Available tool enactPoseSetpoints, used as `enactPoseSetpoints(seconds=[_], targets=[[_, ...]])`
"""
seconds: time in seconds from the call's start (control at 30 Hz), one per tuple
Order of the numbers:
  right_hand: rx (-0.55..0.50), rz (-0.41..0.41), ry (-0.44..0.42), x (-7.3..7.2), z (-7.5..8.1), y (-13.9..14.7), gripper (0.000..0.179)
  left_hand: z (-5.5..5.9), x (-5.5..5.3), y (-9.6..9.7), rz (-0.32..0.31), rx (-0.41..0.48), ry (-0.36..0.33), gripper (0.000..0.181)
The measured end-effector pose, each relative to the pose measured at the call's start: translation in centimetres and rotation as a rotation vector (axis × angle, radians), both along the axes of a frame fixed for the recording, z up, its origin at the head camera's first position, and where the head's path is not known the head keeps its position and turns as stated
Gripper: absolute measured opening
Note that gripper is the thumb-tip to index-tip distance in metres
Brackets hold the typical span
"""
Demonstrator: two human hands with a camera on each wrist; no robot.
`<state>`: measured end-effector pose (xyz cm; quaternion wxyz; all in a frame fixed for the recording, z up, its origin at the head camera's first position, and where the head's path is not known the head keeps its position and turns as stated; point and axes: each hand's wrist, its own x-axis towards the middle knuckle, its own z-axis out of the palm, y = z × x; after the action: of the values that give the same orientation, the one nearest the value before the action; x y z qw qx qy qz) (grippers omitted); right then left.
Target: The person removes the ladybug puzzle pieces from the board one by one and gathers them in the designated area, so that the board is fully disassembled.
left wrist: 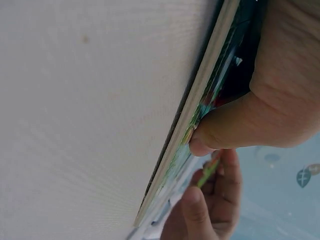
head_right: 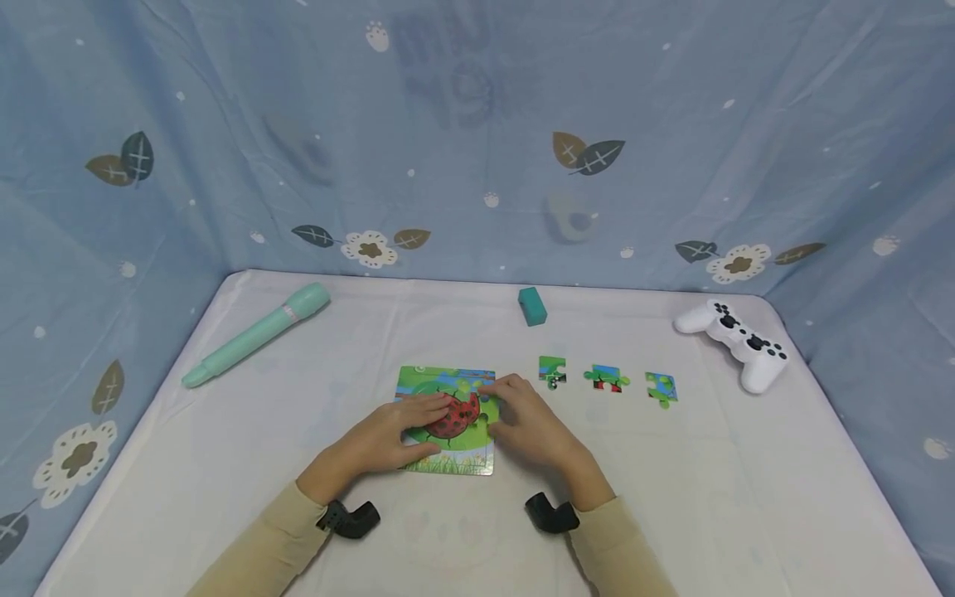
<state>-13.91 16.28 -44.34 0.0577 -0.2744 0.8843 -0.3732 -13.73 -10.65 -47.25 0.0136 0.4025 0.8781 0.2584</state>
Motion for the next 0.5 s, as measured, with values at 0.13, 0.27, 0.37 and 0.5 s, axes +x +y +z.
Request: enactPoseSetpoints(seconds=[0.13,0.27,0.37,0.5], targets=[[-0.05,-0.028,0.007,-0.4,0.5,2.0,0.052,0.0,0.0,0.1,0.0,0.0,-0.015,0.056],[-0.055,-0.066,-0.019,-0.2,0.9,4.5,0.051,-0.2,0.0,0.1,0.0,0.002,-0.008,0.055],[-0.034,-0.101,-0.03,0.1,1.0,6.7,0.051,-0.2,0.1,0.1,0.001,0.002,-0.003,0.055],[0.008,-0.177,-0.039,0.8,0.9,10.0,0.048,-0.2,0.1,0.0,-0.001,0.0,-0.002,0.055]])
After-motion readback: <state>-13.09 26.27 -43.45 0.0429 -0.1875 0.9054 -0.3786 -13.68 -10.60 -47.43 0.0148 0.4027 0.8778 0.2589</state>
